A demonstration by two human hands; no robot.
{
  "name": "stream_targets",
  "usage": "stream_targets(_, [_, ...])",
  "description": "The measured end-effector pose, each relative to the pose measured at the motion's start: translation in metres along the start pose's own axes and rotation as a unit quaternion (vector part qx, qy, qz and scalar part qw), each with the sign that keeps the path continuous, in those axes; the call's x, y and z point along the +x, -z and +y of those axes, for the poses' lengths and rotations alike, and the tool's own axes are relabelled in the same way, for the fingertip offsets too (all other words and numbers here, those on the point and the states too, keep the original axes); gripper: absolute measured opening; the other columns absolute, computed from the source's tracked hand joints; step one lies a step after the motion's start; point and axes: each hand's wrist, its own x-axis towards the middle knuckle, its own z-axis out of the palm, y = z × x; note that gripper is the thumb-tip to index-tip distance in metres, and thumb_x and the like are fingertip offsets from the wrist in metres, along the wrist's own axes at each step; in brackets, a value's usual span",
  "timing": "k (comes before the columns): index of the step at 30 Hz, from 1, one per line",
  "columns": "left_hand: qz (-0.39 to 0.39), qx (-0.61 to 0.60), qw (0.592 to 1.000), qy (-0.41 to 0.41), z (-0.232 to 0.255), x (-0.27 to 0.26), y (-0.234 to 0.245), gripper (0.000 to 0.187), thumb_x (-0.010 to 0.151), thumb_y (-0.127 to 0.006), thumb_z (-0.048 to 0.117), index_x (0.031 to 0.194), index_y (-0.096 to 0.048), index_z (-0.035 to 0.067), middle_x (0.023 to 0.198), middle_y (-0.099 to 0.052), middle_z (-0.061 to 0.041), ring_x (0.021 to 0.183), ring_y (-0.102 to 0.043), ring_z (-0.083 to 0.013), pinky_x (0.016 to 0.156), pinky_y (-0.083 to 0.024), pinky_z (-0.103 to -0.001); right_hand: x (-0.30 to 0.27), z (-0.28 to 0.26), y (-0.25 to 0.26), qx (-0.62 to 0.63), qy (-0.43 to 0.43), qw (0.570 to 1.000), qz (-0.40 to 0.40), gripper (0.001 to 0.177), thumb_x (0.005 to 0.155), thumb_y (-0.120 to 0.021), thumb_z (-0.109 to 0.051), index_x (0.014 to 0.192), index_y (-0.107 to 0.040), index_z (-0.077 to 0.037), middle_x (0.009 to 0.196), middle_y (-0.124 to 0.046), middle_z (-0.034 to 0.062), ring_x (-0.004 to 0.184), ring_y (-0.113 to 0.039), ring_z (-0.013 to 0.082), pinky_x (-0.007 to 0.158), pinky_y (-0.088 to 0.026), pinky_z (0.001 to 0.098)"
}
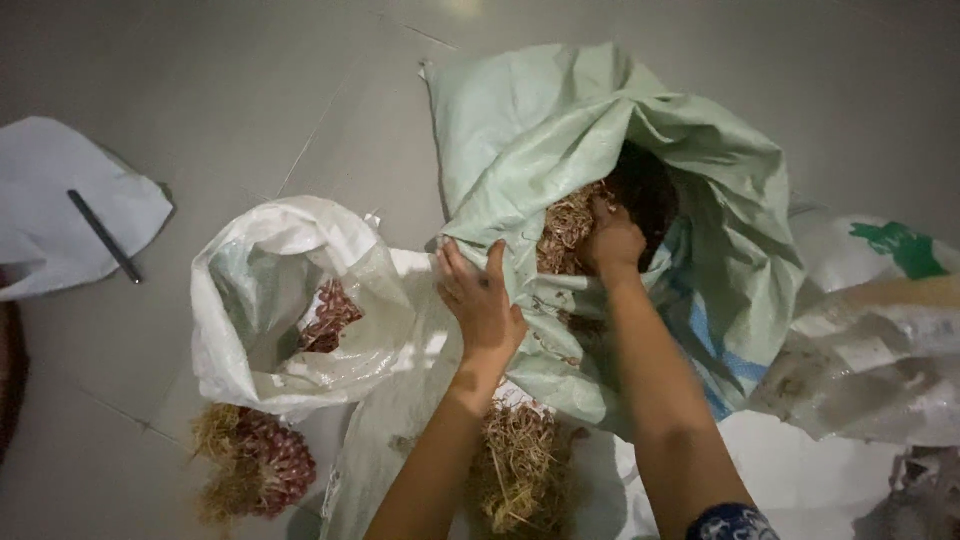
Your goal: The person sits on the floor and sorts a mixture of shallots and straw. They transfer the mixture from a large sack onto a white sack, then manually separate the shallots from the straw, placing the shallots into a woven basket.
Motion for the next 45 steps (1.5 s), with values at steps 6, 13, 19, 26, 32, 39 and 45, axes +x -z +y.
stream_targets(6, [0.008, -0.017, 1.0, -0.023, -0.007, -0.004, 0.004, 0.1, 0.07, -0.087, 0.015, 0.152, -0.03, 0.021, 0.158, 0.0, -0.036, 0.148, -0.001, -0.0601, 0.114, -0.014, -0.075, -0.017, -0.003, 0.049, 0.142, -0.032, 0.989, 0.009, 0.091, 0.069, -0.088, -0.037, 0.149, -0.048, -0.022, 0.135, -0.06, 0.0192, 0.12, -0.061, 0.039, 0.097, -0.05, 0.0485])
stream_targets(13, [0.015, -0.056, 0.996, -0.063, -0.012, -0.018, -0.002, 0.099, 0.071, -0.083, 0.007, 0.154, -0.032, 0.019, 0.16, 0.0, -0.036, 0.149, -0.003, -0.0604, 0.117, -0.017, -0.073, -0.016, 0.015, 0.081, 0.36, -0.079, 0.93, 0.014, 0.08, 0.067, -0.091, -0.037, 0.138, -0.064, -0.012, 0.129, -0.073, 0.0121, 0.117, -0.07, 0.0282, 0.101, -0.054, 0.0387])
stream_targets(19, [0.017, -0.048, 0.997, -0.055, -0.004, -0.024, 0.002, 0.094, 0.071, -0.083, 0.006, 0.152, -0.038, 0.017, 0.16, 0.0, -0.036, 0.147, -0.004, -0.0622, 0.118, -0.015, -0.071, -0.024, 0.027, 0.099, 0.425, -0.058, 0.903, 0.026, 0.085, 0.066, -0.092, -0.02, 0.142, -0.057, -0.01, 0.127, -0.07, 0.0109, 0.113, -0.069, 0.0243, 0.096, -0.055, 0.0353])
stream_targets(26, [0.03, -0.087, 0.994, -0.053, 0.001, -0.042, 0.019, 0.091, 0.075, -0.084, 0.012, 0.153, -0.038, 0.014, 0.161, -0.002, -0.037, 0.149, -0.005, -0.0617, 0.116, -0.017, -0.07, -0.074, 0.014, 0.145, 0.531, -0.028, 0.847, 0.019, 0.074, 0.069, -0.083, -0.007, 0.141, -0.061, -0.01, 0.121, -0.075, 0.0068, 0.106, -0.073, 0.0187, 0.09, -0.059, 0.0321])
stream_targets(32, [0.058, -0.132, 0.984, -0.102, -0.004, -0.075, 0.033, 0.094, 0.075, -0.085, 0.017, 0.154, -0.035, 0.007, 0.161, 0.0, -0.038, 0.15, -0.005, -0.0618, 0.118, -0.017, -0.071, -0.109, 0.015, 0.168, 0.633, 0.084, 0.769, 0.029, 0.069, 0.074, -0.075, 0.003, 0.14, -0.058, -0.008, 0.125, -0.074, 0.0048, 0.109, -0.073, 0.0177, 0.091, -0.062, 0.0317])
stream_targets(39, [0.057, -0.154, 0.981, -0.105, -0.016, -0.124, 0.061, 0.101, 0.076, -0.085, 0.019, 0.158, -0.028, 0.006, 0.161, -0.001, -0.038, 0.149, -0.009, -0.0613, 0.117, -0.019, -0.069, -0.183, 0.017, 0.23, 0.564, 0.07, 0.821, 0.052, 0.064, 0.08, -0.073, 0.007, 0.141, -0.061, -0.005, 0.124, -0.074, 0.0052, 0.108, -0.073, 0.0194, 0.089, -0.061, 0.0329])
stream_targets(45, [0.069, -0.168, 0.978, -0.098, -0.027, -0.174, 0.077, 0.1, 0.078, -0.086, 0.017, 0.157, -0.027, 0.007, 0.161, -0.008, -0.038, 0.149, -0.016, -0.0579, 0.119, -0.022, -0.064, -0.258, 0.025, 0.259, 0.593, 0.095, 0.799, 0.022, 0.062, 0.085, -0.072, 0.002, 0.145, -0.057, -0.002, 0.12, -0.072, 0.0122, 0.103, -0.071, 0.0264, 0.081, -0.061, 0.0366])
